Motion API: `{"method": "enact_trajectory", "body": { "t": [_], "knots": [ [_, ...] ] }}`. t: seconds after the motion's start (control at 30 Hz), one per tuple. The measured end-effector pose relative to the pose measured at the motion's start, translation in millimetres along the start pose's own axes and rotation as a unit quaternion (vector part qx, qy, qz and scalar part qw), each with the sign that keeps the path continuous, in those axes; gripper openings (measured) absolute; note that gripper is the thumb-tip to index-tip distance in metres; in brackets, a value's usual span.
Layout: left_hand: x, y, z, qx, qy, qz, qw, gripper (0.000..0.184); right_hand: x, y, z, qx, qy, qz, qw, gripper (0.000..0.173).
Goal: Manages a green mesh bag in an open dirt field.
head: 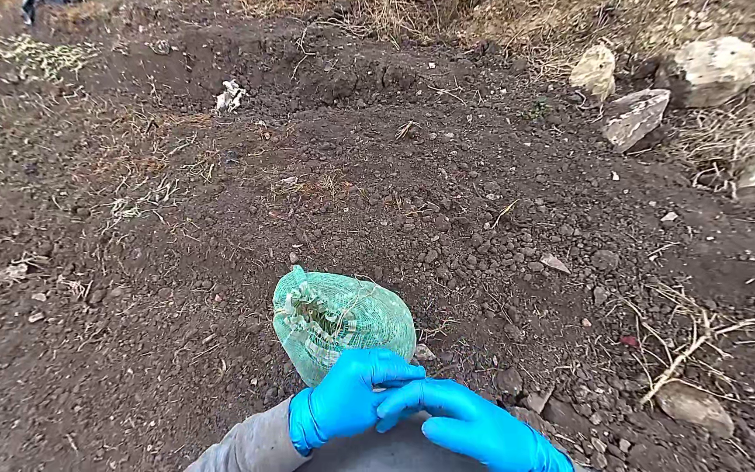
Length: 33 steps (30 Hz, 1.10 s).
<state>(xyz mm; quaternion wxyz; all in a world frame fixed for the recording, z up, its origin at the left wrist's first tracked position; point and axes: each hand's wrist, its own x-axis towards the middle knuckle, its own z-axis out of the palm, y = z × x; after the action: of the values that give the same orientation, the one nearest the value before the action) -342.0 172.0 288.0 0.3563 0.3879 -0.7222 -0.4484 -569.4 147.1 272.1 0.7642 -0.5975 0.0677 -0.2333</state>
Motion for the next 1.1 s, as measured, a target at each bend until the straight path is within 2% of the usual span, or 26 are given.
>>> {"method": "enact_trajectory", "body": {
  "t": [0.13, 0.2, 0.27, 0.37, 0.43, 0.53, 0.63, 0.7, 0.87, 0.97, 1.03, 1.1],
  "knots": [
    [5.9, -1.1, 1.8, 0.026, 0.006, -0.017, 0.999, 0.022, 4.9, 2.3, -6.9, 0.040, 0.001, 0.030, 0.999, 0.043],
    [7.2, -5.8, -0.6, -0.012, 0.010, -0.036, 0.999, 0.028, 7.8, 5.3, -13.3, 0.076, -0.016, 0.033, 0.996, 0.048],
    [3.1, -11.5, -5.6, -0.113, 0.042, -0.058, 0.991, 0.041, 3.9, 12.0, -18.1, 0.126, 0.020, 0.002, 0.992, 0.054],
    [-15.1, -32.1, -14.9, -0.270, 0.138, -0.068, 0.950, 0.081, -10.3, 17.7, -39.2, 0.155, 0.138, -0.059, 0.977, 0.051],
    [-24.3, -39.7, -19.0, -0.355, 0.185, -0.066, 0.914, 0.095, -18.2, 17.8, -54.5, 0.117, 0.208, -0.070, 0.969, 0.049],
    [-24.6, -37.9, -17.7, -0.423, 0.187, -0.038, 0.886, 0.103, -12.2, 6.8, -63.9, -0.070, 0.249, -0.012, 0.966, 0.042],
    [-15.6, -32.4, -9.5, -0.455, 0.147, -0.025, 0.878, 0.108, 10.0, -10.3, -63.2, -0.307, 0.214, 0.038, 0.927, 0.044],
    [-11.1, -31.9, -5.1, -0.465, 0.122, -0.022, 0.876, 0.107, 22.4, -19.5, -61.2, -0.406, 0.203, 0.034, 0.891, 0.046],
    [-4.6, -31.8, -7.4, -0.448, 0.099, -0.013, 0.888, 0.106, 51.8, -37.7, -65.3, -0.486, 0.163, -0.027, 0.859, 0.046],
    [-3.6, -32.3, -8.5, -0.441, 0.094, -0.015, 0.892, 0.103, 67.3, -42.0, -67.7, -0.516, 0.115, -0.052, 0.847, 0.036],
    [-4.1, -31.7, -8.9, -0.393, 0.091, -0.030, 0.915, 0.096, 77.2, -47.6, -66.8, -0.547, 0.068, -0.032, 0.834, 0.033],
    [-8.5, -32.3, -12.5, -0.286, 0.043, -0.034, 0.957, 0.091, 82.3, -53.9, -65.9, -0.562, -0.006, 0.020, 0.827, 0.034]
  ]
}}
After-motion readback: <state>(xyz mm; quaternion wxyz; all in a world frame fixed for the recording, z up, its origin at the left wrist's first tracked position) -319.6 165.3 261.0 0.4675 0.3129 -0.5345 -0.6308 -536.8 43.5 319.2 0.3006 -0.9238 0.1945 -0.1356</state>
